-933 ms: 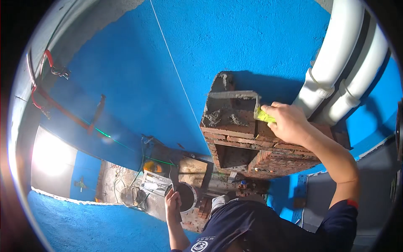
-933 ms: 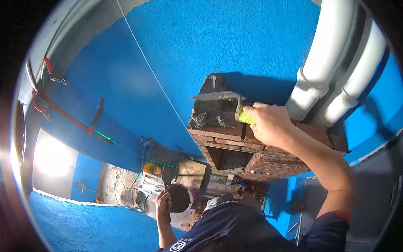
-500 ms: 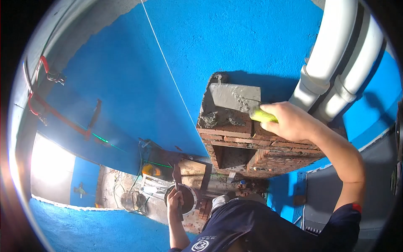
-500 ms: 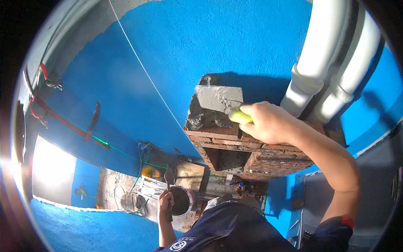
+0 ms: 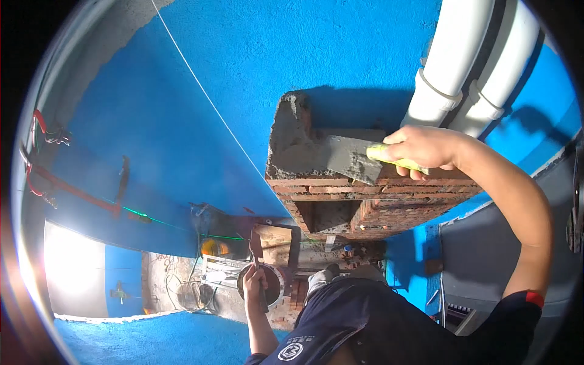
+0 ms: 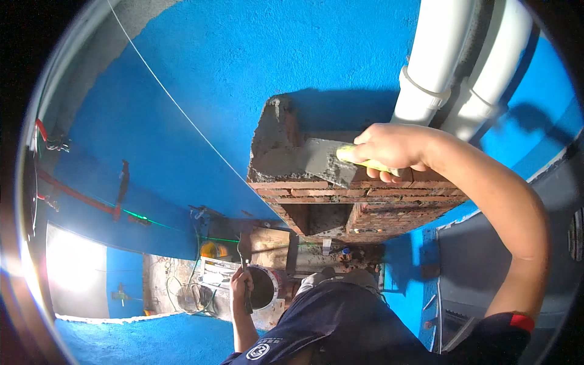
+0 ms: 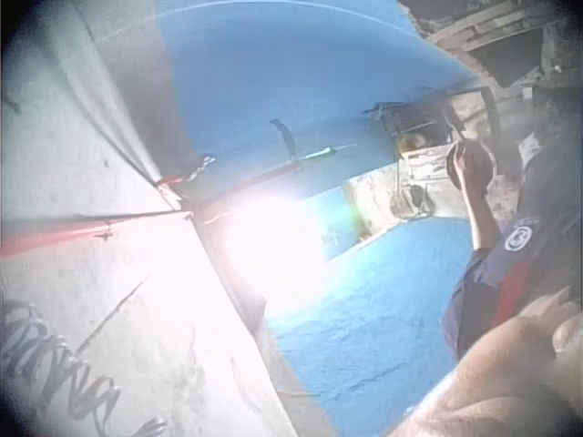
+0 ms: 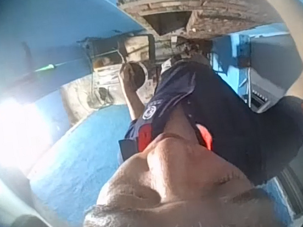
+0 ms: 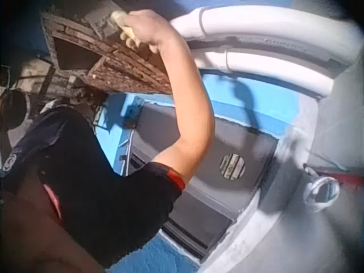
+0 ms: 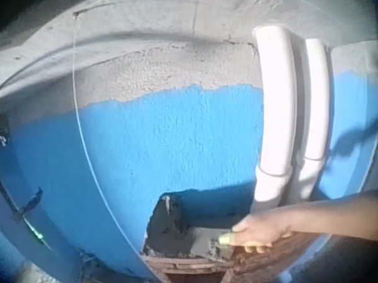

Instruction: The person applies mortar to a brick structure using a trowel and carefully places bricks on the wet mortar, aligning them along a level line.

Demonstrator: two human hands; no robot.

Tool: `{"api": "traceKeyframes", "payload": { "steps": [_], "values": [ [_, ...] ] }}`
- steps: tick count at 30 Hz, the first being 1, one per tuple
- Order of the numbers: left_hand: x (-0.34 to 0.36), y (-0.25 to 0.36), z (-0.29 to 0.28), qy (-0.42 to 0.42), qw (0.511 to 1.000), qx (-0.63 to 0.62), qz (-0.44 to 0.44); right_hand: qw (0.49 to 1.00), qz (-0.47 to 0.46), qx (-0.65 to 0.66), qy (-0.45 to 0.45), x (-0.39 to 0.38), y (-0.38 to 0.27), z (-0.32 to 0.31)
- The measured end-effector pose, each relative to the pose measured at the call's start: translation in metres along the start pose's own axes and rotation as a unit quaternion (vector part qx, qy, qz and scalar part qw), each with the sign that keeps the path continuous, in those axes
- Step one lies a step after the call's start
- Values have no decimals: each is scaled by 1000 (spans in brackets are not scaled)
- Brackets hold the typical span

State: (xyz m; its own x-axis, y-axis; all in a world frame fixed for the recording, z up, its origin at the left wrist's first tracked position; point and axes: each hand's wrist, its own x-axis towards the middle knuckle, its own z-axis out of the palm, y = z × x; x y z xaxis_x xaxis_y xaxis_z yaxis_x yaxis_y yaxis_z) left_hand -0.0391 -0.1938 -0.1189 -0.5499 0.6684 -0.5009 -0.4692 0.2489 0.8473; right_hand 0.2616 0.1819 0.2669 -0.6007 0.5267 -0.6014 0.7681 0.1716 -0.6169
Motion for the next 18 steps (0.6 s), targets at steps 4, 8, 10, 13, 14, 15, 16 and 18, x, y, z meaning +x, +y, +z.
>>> {"api": "traceKeyframes", "payload": {
  "steps": [4,8,10,13,14,15,16,18],
  "values": [
    [2,-10,-2,28,1000,5,-8,996,4,86,-5,-17,23,-6],
    [3,-9,-3,34,999,2,-5,985,18,171,13,-29,38,-10],
    [0,-2,-4,32,999,15,-8,980,7,198,33,-41,38,-11],
    [7,-8,-10,36,999,12,-3,974,-31,221,40,-44,38,-18],
    [9,-5,-8,37,999,22,-10,976,-41,209,45,-39,35,-19],
    [10,-2,-6,38,999,32,-18,978,-53,197,49,-31,28,-19],
    [14,2,4,22,999,41,-9,981,-55,175,62,-27,18,-17],
    [18,2,1,19,999,34,1,987,-63,135,56,-4,-3,-9]
  ]
}}
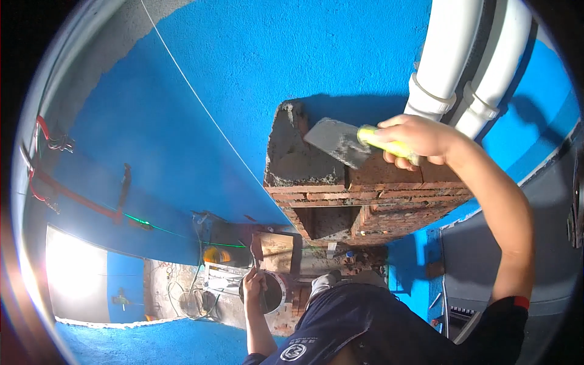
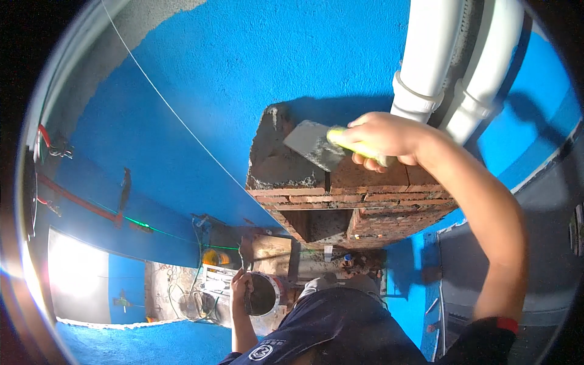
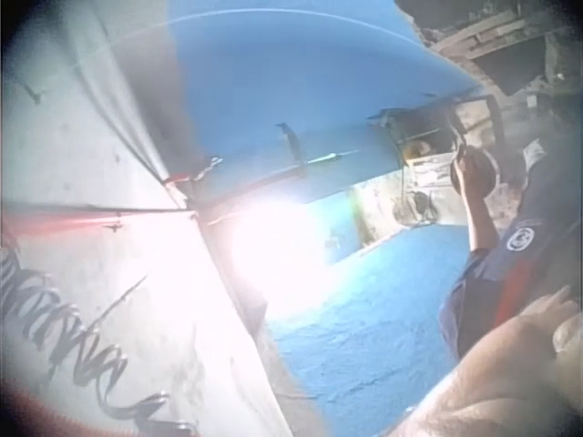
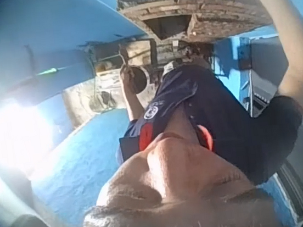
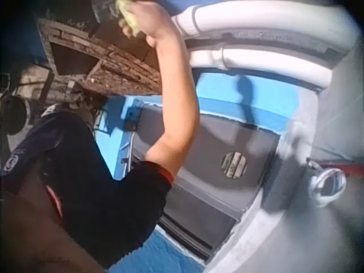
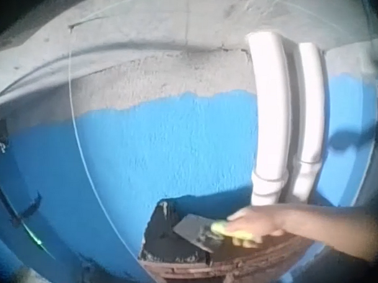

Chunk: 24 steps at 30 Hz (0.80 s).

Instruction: The person applies mortar to a brick structure using a trowel and carefully places bricks on the wet mortar, aligning them along a level line.

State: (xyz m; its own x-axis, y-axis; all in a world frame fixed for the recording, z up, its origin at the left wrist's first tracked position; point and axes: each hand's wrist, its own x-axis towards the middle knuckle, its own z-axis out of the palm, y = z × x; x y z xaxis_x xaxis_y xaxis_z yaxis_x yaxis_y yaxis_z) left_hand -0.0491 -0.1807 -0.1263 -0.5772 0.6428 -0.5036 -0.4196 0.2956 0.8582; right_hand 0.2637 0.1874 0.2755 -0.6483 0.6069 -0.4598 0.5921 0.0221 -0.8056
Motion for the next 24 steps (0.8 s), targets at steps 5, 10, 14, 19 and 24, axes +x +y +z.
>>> {"api": "traceKeyframes", "payload": {
  "steps": [5,10,14,19,24],
  "values": [
    [-13,11,10,-4,1000,-8,16,994,-18,-84,-67,20,-7,21],
    [-22,-23,-14,2,999,-29,27,979,-67,-183,65,19,-22,-2],
    [-31,-20,-13,36,999,-38,2,772,-202,-544,259,72,2,8],
    [-35,-23,-20,56,997,-60,-1,737,-206,-587,263,128,4,27],
    [-54,-23,-21,81,995,-52,20,739,-332,-541,224,96,27,51]
  ]
}}
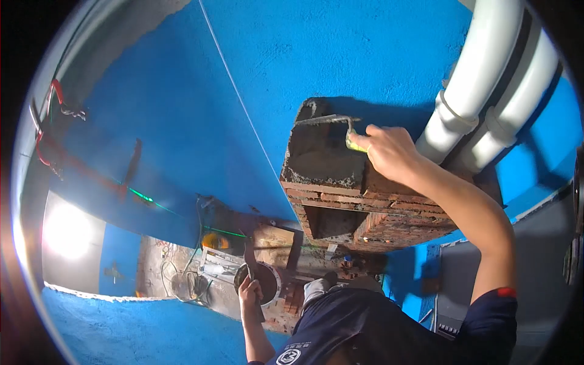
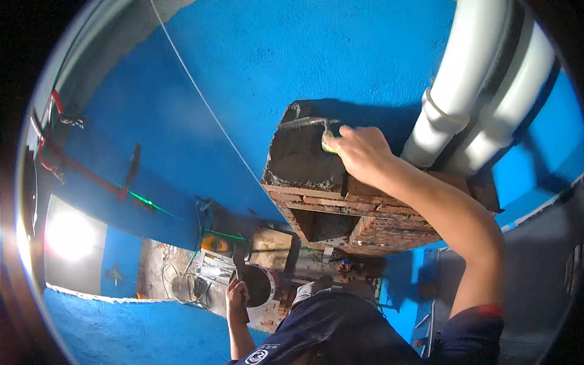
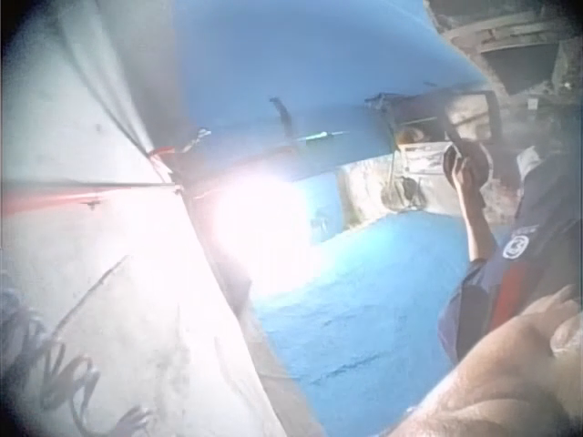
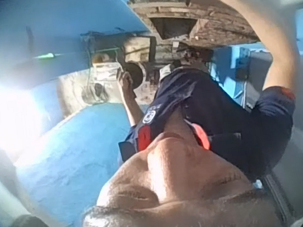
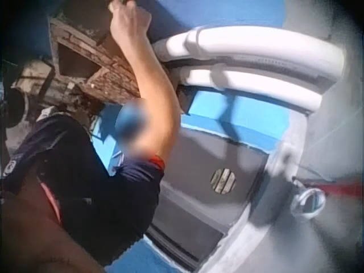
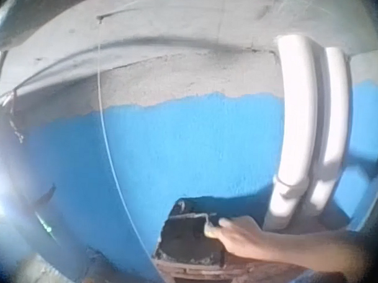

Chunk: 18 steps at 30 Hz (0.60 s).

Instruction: The person applies mortar to a brick structure using a trowel and carefully places bricks on the wet mortar, aligning them along a level line.

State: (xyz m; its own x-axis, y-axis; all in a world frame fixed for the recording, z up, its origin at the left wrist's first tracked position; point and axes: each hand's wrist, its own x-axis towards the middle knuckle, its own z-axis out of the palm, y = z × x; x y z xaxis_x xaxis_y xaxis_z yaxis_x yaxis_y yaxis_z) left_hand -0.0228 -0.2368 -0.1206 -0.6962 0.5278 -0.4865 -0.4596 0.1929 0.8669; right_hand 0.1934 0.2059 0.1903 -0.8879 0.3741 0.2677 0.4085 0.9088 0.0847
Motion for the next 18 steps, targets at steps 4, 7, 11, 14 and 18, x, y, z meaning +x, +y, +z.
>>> {"api": "traceKeyframes", "payload": {
  "steps": [4,7,11,14,18],
  "values": [
    [-8,-5,4,-3,1000,-23,-17,997,17,60,-46,-46,-19,-41],
    [-18,-6,2,15,1000,0,-15,990,39,124,-47,-50,-12,-51],
    [-22,-7,18,9,1000,-18,1,990,73,124,-6,-46,4,-43],
    [-34,-1,35,15,1000,-18,0,990,40,136,-14,-54,2,-33],
    [-57,-6,62,16,999,-19,21,982,-4,185,-29,-65,1,-40]
  ]
}}
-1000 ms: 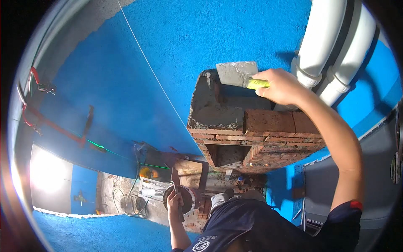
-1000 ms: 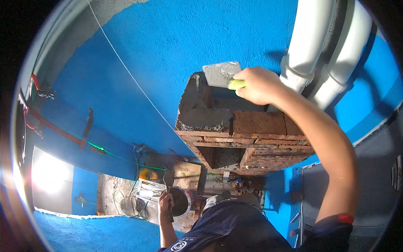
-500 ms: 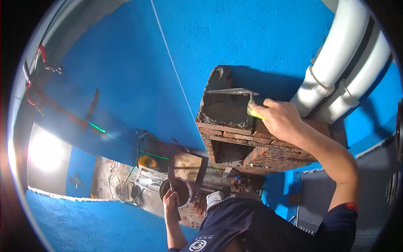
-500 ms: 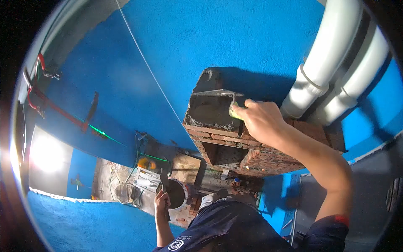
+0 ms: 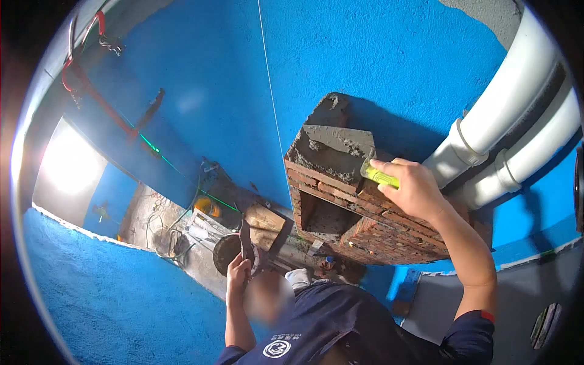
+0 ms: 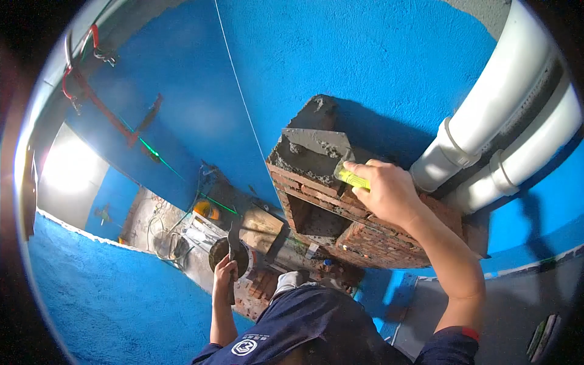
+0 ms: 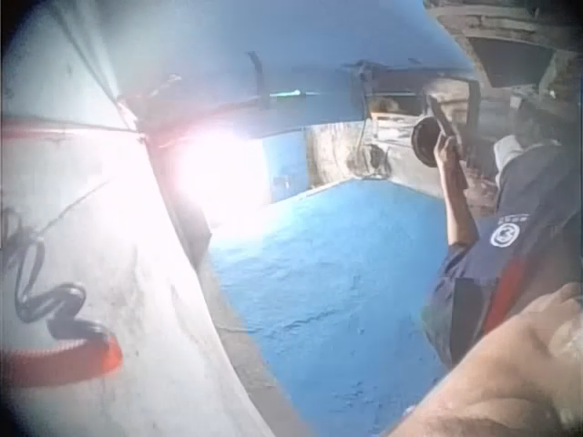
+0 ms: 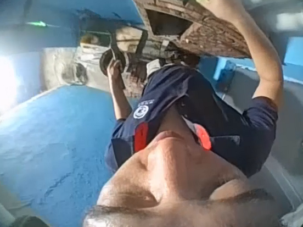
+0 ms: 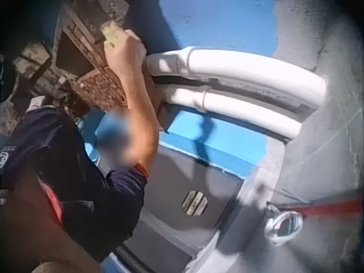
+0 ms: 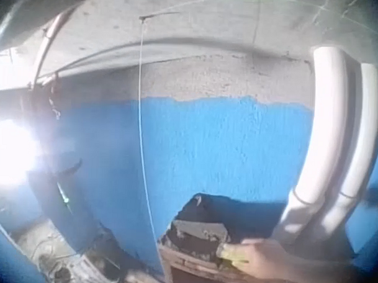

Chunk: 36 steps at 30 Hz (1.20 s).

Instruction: The person applies mortar to a brick structure using a trowel and carefully places bricks on the wet mortar, aligning them along a level line.

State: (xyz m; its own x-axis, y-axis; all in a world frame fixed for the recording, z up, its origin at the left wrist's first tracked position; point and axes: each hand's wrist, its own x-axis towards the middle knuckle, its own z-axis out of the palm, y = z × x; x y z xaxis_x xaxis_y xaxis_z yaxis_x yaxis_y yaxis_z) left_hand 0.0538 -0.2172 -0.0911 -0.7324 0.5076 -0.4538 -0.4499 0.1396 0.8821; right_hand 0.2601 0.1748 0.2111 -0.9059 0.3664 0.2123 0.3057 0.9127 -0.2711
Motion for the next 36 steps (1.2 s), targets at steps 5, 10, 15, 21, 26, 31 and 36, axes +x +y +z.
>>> {"api": "traceKeyframes", "payload": {
  "steps": [5,10,15,21,26,31,36],
  "values": [
    [-33,-21,12,19,999,27,6,997,75,-2,33,4,49,-24],
    [-67,-41,22,63,997,-48,-18,988,117,80,-62,20,85,-3],
    [-93,-57,21,108,992,-70,9,995,57,56,-63,13,64,3],
    [-117,-51,23,140,988,-68,-3,999,-30,-21,-35,-8,30,-18],
    [-116,-34,43,131,987,-95,2,999,-25,-16,10,9,42,-26],
    [-109,-47,33,131,984,-116,16,998,-44,-24,-22,17,36,-1],
    [-100,-55,28,123,981,-144,45,997,-63,-36,22,48,25,-19]
  ]
}}
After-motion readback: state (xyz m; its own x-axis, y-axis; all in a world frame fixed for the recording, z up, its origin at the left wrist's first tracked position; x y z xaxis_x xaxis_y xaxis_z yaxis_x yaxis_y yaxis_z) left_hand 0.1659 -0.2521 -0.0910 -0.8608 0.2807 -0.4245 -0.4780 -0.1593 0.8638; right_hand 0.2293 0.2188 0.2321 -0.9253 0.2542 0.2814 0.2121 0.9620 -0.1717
